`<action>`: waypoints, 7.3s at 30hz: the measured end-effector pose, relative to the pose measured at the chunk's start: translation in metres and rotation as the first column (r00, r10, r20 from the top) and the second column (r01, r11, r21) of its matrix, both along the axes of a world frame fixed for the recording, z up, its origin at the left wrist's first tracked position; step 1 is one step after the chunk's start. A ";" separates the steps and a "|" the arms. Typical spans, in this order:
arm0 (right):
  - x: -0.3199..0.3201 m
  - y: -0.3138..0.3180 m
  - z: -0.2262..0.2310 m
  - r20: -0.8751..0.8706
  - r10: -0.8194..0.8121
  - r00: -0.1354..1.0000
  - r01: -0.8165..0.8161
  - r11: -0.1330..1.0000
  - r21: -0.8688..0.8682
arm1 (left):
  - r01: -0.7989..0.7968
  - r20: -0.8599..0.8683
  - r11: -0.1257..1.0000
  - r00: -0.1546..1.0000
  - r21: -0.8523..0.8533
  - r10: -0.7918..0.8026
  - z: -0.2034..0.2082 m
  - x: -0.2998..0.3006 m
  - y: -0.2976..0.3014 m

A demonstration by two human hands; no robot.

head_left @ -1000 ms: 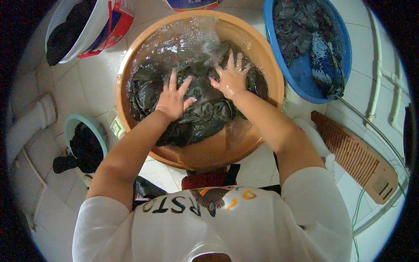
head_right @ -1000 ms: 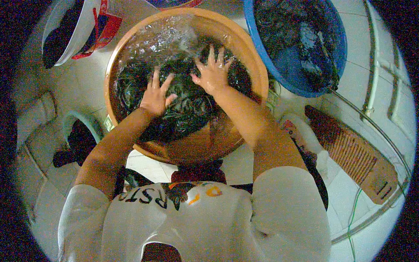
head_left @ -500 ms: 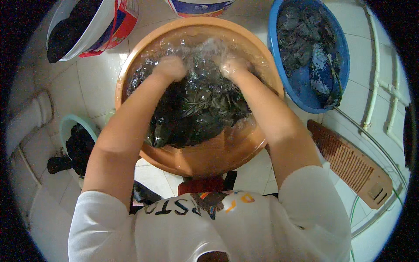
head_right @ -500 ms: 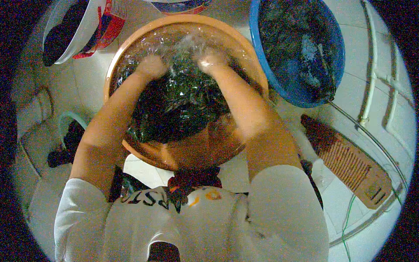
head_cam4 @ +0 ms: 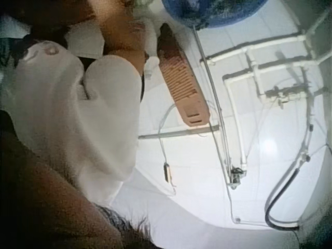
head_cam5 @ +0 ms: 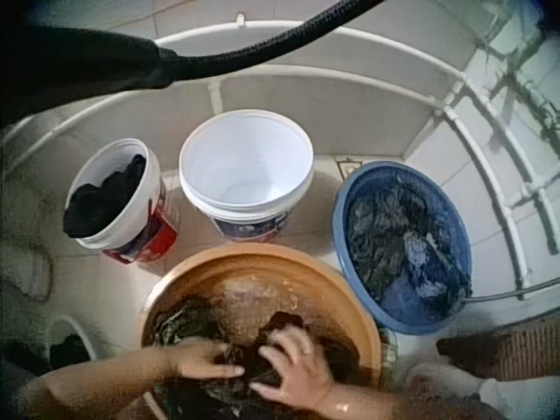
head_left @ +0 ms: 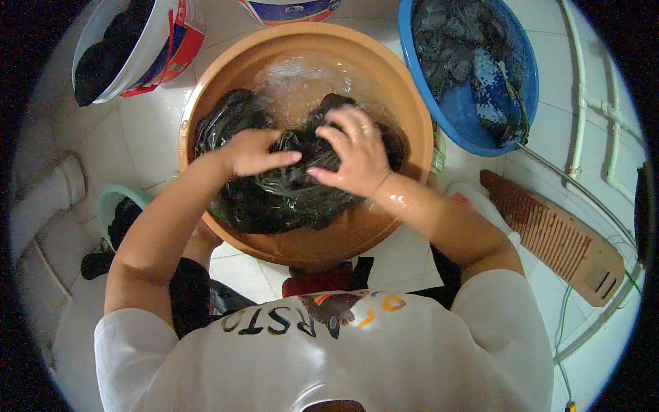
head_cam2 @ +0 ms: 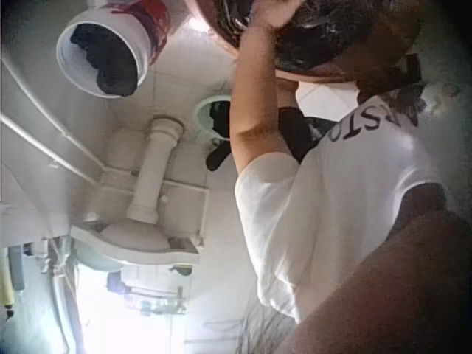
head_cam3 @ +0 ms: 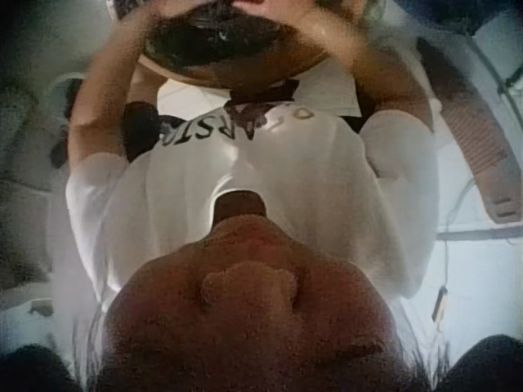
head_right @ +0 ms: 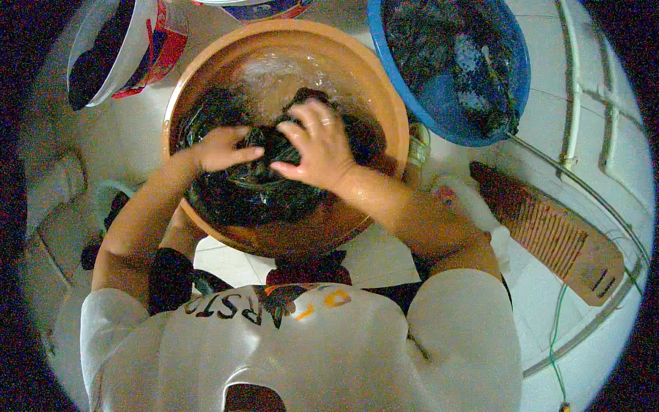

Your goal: The person sits on the floor and hand-washes dark-colored clothes in a large orange basin filled with water. They repeatedly submerge, scrub, and wring the garments, then transfer them into a blue basin and a white bucket.

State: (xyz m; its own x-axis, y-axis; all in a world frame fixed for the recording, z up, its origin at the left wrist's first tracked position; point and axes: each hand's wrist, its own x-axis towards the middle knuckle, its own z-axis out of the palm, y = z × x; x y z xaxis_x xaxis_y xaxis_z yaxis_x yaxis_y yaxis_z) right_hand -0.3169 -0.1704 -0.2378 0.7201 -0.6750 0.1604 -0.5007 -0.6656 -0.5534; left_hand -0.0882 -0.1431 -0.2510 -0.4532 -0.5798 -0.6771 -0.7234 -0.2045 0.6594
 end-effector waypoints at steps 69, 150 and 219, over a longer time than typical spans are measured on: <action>0.024 -0.055 -0.113 -0.795 0.096 0.599 -0.085 0.995 0.056 | -0.339 0.412 0.794 0.714 -0.504 0.566 -0.113 -0.012 0.031; -0.020 0.029 0.024 -0.621 0.099 0.777 0.116 0.948 0.296 | -0.118 0.510 0.993 0.853 -0.014 0.108 0.062 -0.014 0.107; 0.077 0.110 0.062 -0.109 0.447 0.888 -0.449 0.893 0.006 | -0.957 -0.652 0.271 0.269 -0.101 0.709 0.263 0.009 0.120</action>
